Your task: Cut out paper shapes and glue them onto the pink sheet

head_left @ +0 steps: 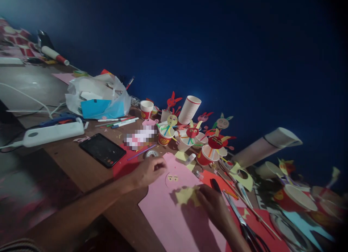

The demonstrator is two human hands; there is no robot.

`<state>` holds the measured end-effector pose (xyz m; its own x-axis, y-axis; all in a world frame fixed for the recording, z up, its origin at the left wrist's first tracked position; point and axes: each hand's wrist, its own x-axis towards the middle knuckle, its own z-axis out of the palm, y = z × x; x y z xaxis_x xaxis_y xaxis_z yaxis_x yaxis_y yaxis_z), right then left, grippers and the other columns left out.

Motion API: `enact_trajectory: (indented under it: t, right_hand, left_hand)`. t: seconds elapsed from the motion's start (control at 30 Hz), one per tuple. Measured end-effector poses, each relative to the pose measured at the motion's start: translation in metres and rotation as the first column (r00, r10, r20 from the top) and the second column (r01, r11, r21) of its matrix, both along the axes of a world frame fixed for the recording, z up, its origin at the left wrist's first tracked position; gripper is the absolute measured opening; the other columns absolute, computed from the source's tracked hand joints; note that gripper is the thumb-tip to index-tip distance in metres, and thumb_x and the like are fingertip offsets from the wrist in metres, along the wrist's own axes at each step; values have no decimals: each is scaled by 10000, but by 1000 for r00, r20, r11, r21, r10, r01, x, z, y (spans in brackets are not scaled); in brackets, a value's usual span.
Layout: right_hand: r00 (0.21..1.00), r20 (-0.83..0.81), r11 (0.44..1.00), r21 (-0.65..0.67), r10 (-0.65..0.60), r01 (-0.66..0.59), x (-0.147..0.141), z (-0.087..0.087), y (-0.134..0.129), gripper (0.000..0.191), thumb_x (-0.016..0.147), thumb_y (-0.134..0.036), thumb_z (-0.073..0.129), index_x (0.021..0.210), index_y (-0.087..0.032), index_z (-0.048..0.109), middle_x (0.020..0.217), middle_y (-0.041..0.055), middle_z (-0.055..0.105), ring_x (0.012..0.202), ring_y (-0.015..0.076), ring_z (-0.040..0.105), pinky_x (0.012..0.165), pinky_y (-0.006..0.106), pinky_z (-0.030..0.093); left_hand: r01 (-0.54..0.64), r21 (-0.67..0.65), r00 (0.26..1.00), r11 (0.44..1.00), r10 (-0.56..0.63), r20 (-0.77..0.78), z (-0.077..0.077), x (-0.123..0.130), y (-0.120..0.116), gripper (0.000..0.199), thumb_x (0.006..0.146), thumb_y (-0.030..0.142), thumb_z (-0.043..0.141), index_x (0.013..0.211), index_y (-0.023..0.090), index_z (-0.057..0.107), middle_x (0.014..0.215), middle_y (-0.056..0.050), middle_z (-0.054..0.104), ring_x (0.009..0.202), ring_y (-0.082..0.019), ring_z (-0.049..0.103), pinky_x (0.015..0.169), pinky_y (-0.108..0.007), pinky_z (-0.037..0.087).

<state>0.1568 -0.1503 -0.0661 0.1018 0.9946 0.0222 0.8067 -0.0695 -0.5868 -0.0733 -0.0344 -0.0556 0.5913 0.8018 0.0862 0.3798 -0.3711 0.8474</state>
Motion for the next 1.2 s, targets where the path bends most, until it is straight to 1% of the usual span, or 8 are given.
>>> enact_trajectory:
  t: [0.13, 0.27, 0.37, 0.47, 0.6, 0.73, 0.93, 1.2]
  right_hand:
    - [946, 289, 988, 94, -144, 122, 28, -6, 6, 255, 851, -276, 425, 867, -185, 662, 799, 81, 682, 693, 220, 628, 614, 300, 418]
    - [878, 464, 987, 154, -121, 55, 10, -11, 15, 279, 885, -297, 414, 966, -199, 663, 907, 93, 676, 854, 254, 605, 734, 347, 379]
    - [833, 552, 991, 126, -37, -39, -9, -12, 18, 254, 896, -235, 420, 895, -244, 674, 835, 42, 677, 799, 224, 608, 743, 352, 355]
    - [766, 638, 991, 133, -78, -10, -9, -11, 19, 240, 875, -184, 443, 855, -197, 682, 794, 86, 666, 765, 285, 598, 701, 407, 335]
    - [683, 710, 980, 191, -171, 47, 6, -13, 18, 241, 837, -238, 531, 1002, -114, 654, 871, 152, 670, 789, 330, 591, 706, 445, 339]
    - [607, 765, 956, 292, -214, -32, 6, -18, 15, 315, 836, -325, 534, 1063, -125, 620, 939, 147, 673, 803, 309, 588, 727, 442, 351]
    - [766, 635, 891, 400, -101, -214, -16, -16, 9, 213, 890, -296, 446, 970, -205, 621, 904, 69, 680, 790, 259, 592, 777, 427, 332]
    - [886, 435, 866, 368, 162, -339, -52, -15, 17, 152, 858, -181, 474, 887, -218, 618, 822, 32, 672, 756, 212, 573, 799, 386, 302]
  left_hand:
    - [-91, 104, 992, 990, 99, -81, 8, -23, 26, 221, 813, 286, 443, 708, 154, 586, 652, 15, 556, 609, -99, 462, 558, -201, 330]
    - [-99, 235, 924, 967, 178, -340, 11, -51, 37, 358, 844, 388, 433, 610, 154, 568, 572, 8, 534, 570, -106, 470, 536, -211, 287]
    - [-115, 295, 845, 949, 249, -473, 8, -73, 37, 284, 857, 319, 413, 730, 179, 625, 742, -24, 640, 689, -143, 563, 601, -224, 331]
    - [-133, 337, 769, 932, 312, -558, 2, -92, 34, 219, 837, 244, 433, 851, 199, 647, 909, -48, 663, 848, -190, 593, 707, -260, 386]
    - [-90, 396, 757, 914, 322, -569, -8, -104, 32, 213, 792, 247, 525, 961, 203, 647, 1072, -67, 626, 1039, -237, 528, 847, -310, 401]
    - [-61, 396, 734, 916, 310, -604, -12, -105, 31, 247, 780, 280, 556, 994, 199, 649, 1069, -81, 607, 1032, -249, 521, 860, -338, 409]
    - [-28, 401, 668, 916, 315, -674, -9, -111, 20, 340, 737, 392, 612, 993, 172, 658, 1024, -105, 583, 964, -266, 525, 854, -375, 406]
    - [-19, 503, 719, 864, 361, -594, -26, -122, -5, 253, 763, 364, 613, 960, 214, 667, 1075, -70, 572, 998, -257, 461, 795, -360, 380]
